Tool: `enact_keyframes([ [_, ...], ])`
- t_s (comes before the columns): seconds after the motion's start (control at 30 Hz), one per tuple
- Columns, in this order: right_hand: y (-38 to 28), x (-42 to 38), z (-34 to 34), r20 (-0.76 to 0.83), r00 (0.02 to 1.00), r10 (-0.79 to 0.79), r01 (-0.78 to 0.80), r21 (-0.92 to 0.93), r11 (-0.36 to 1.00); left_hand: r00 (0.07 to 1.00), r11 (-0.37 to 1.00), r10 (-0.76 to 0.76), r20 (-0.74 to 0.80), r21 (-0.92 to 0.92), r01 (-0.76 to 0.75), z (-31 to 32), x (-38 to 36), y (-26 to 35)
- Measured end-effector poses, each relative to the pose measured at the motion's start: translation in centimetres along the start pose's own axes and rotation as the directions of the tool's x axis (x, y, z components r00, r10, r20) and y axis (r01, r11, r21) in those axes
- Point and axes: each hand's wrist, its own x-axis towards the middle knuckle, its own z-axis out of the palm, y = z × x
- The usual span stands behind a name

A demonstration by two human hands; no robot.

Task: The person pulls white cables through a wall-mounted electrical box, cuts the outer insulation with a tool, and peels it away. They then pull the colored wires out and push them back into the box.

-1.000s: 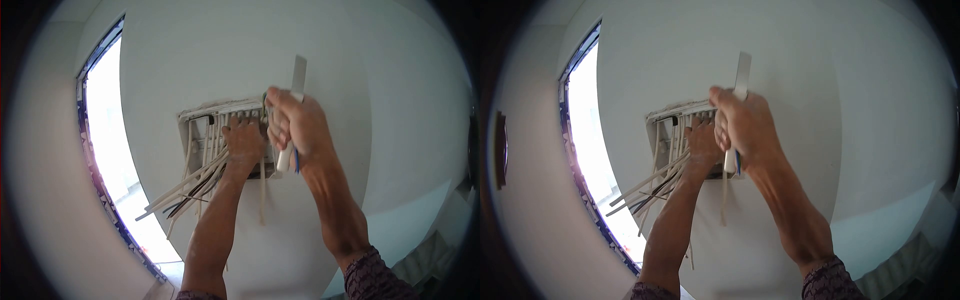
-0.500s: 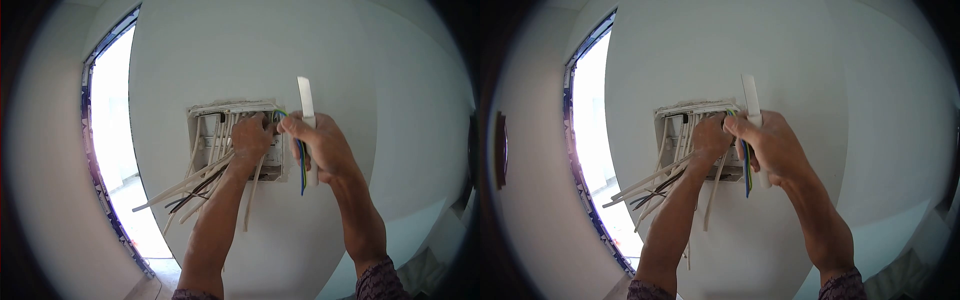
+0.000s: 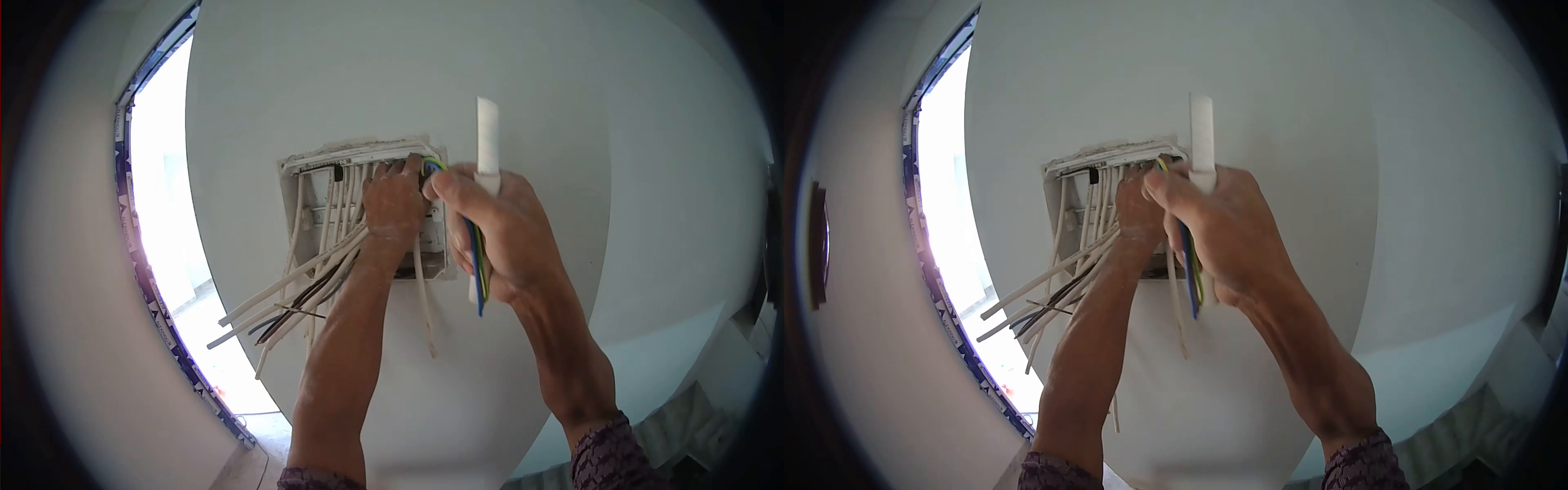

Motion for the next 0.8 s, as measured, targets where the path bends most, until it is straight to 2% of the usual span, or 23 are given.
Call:
enact_keyframes([
  [0.03, -0.3, 0.1, -0.1, -0.002, 1.000, 0.005, -0.005, -0.005, 1.000, 1.000, 1.000, -0.004, 0.002, -0.006, 0.004, -0.3, 0.1, 0.2],
  [0.1, -1.0, 0.4, 0.0, 0.036, 0.999, 0.028, -0.026, -0.054, 0.998, 0.972, 0.986, -0.131, 0.196, -0.073, 0.147, -1.2, 0.5, 0.1],
  [0.13, -1.1, 0.6, -0.5, 0.081, 0.995, 0.054, -0.048, -0.076, 0.996, 0.973, 0.986, -0.133, 0.190, -0.074, 0.149, -1.1, 0.2, -0.3],
  [0.2, -1.2, 0.1, -0.9, 0.101, 0.993, 0.069, -0.058, -0.111, 0.992, 0.992, 0.959, 0.026, -0.127, -0.275, -0.060, -0.8, -0.9, -1.0],
  [0.23, -1.2, -0.2, -1.0, 0.120, 0.989, 0.088, -0.071, -0.139, 0.988, 0.991, 0.958, 0.024, -0.129, -0.281, -0.060, -0.9, -1.1, -1.0],
  [0.3, -0.7, -0.7, -1.2, 0.116, 0.990, 0.084, -0.068, -0.139, 0.988, 0.984, 0.896, 0.045, -0.171, -0.428, -0.115, -1.1, -1.2, -1.2],
  [0.33, -0.4, -1.0, -1.2, 0.114, 0.990, 0.084, -0.068, -0.133, 0.989, 0.984, 0.896, 0.047, -0.170, -0.429, -0.117, -1.5, -0.9, -0.8],
  [0.4, 0.4, -1.5, -1.6, 0.085, 0.995, 0.058, -0.047, -0.122, 0.991, 0.983, 0.777, -0.070, -0.167, -0.627, -0.051, -2.4, -0.1, 0.0],
  [0.43, 0.7, -1.8, -1.9, 0.054, 0.998, 0.030, -0.024, -0.112, 0.993, 0.984, 0.777, -0.067, -0.168, -0.627, -0.054, -2.5, 0.2, 0.0],
  [0.47, 0.9, -2.1, -2.4, 0.053, 0.998, 0.029, -0.023, -0.113, 0.993, 0.981, 0.758, -0.173, -0.093, -0.649, 0.072, -2.7, 0.4, 0.0],
  [0.5, 1.0, -2.5, -3.1, -0.004, 0.994, 0.105, -0.102, -0.282, 0.954, 0.961, 0.725, -0.275, -0.017, -0.660, 0.196, -2.8, 0.6, 0.0],
  [0.53, 1.4, -2.9, -3.4, -0.074, 0.983, 0.168, -0.183, -0.437, 0.881, 0.962, 0.724, -0.274, -0.019, -0.662, 0.193, -3.2, 0.6, -0.2],
  [0.57, 2.7, -3.3, -3.6, -0.075, 0.983, 0.166, -0.182, -0.440, 0.879, 0.936, 0.648, -0.353, 0.012, -0.718, 0.253, -3.7, 0.6, -0.7],
  [0.6, 4.6, -3.8, -3.9, -0.088, 0.985, 0.149, -0.173, -0.523, 0.835, 0.903, 0.560, -0.427, 0.050, -0.769, 0.307, -4.1, 0.6, -1.0],
  [0.63, 6.2, -4.3, -4.2, -0.100, 0.986, 0.132, -0.166, -0.602, 0.781, 0.902, 0.554, -0.428, 0.050, -0.774, 0.306, -4.5, 0.7, -1.0],
  [0.67, 7.2, -4.8, -4.2, -0.104, 0.986, 0.129, -0.166, -0.608, 0.776, 0.886, 0.508, -0.452, 0.107, -0.785, 0.354, -4.8, 0.9, -0.9],
  [0.73, 8.7, -5.3, -3.4, -0.031, 0.960, 0.277, -0.262, -0.439, 0.859, 0.867, 0.455, -0.468, 0.171, -0.795, 0.402, -4.7, 1.1, -0.9],
  [0.8, 9.8, -5.0, -2.7, -0.020, 0.968, 0.249, -0.233, -0.431, 0.872, 0.850, 0.391, -0.478, 0.221, -0.813, 0.432, -4.5, 1.0, -1.1],
])
